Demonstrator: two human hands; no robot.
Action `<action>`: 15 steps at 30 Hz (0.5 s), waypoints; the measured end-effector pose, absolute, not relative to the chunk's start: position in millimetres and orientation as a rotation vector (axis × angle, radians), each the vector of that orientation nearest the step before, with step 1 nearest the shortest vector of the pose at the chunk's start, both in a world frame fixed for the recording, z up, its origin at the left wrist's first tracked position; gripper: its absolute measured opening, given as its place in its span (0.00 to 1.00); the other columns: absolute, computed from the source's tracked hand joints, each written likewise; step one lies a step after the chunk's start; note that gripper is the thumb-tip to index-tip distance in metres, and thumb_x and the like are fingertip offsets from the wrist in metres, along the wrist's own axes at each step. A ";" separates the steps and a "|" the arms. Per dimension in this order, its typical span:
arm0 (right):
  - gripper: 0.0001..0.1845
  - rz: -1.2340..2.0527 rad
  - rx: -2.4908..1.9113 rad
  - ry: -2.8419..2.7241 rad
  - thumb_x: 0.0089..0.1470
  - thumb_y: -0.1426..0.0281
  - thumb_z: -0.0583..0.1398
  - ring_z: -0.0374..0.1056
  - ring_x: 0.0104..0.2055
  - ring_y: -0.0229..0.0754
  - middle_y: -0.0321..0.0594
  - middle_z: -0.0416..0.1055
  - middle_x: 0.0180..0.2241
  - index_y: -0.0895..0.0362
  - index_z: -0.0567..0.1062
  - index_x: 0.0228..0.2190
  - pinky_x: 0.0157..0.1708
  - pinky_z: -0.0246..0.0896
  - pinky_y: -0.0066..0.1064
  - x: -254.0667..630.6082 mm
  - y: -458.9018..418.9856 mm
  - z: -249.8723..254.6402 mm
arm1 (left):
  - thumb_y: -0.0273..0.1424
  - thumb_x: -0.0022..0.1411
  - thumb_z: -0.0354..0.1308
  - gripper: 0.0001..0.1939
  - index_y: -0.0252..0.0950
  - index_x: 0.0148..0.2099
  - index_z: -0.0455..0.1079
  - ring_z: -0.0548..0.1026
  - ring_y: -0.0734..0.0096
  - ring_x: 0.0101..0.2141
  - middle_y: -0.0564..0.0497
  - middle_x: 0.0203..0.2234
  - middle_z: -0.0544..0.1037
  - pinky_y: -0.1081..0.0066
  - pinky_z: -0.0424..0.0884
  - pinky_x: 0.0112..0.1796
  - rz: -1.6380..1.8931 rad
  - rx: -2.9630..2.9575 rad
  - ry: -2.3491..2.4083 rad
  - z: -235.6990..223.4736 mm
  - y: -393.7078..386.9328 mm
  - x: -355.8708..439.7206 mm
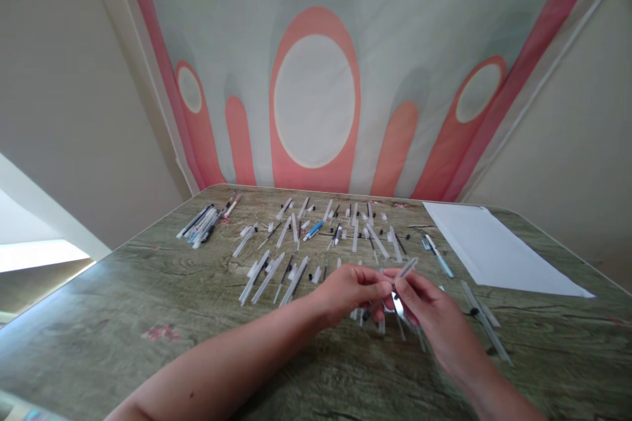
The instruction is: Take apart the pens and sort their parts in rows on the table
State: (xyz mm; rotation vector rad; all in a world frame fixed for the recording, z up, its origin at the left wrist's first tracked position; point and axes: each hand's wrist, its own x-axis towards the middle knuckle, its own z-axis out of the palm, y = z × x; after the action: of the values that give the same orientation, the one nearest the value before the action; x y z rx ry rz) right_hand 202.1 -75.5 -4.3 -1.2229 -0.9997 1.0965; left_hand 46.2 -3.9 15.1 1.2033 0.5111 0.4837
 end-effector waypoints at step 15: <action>0.16 0.914 -1.147 -0.660 0.41 0.60 0.67 0.66 0.37 0.42 0.37 0.76 0.34 0.55 0.79 0.33 0.40 0.59 0.32 219.0 -63.6 -11.3 | 0.31 0.47 0.64 0.11 0.32 0.33 0.68 0.72 0.73 0.22 0.52 0.21 0.74 0.74 0.67 0.26 0.828 1.375 0.767 -1.7 -4.1 57.2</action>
State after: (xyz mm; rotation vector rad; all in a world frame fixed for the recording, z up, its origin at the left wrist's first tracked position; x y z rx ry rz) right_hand 219.0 -63.6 -11.3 -1.1467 -0.6597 0.9141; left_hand 57.2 -4.1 -1.7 1.3747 0.7670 0.8278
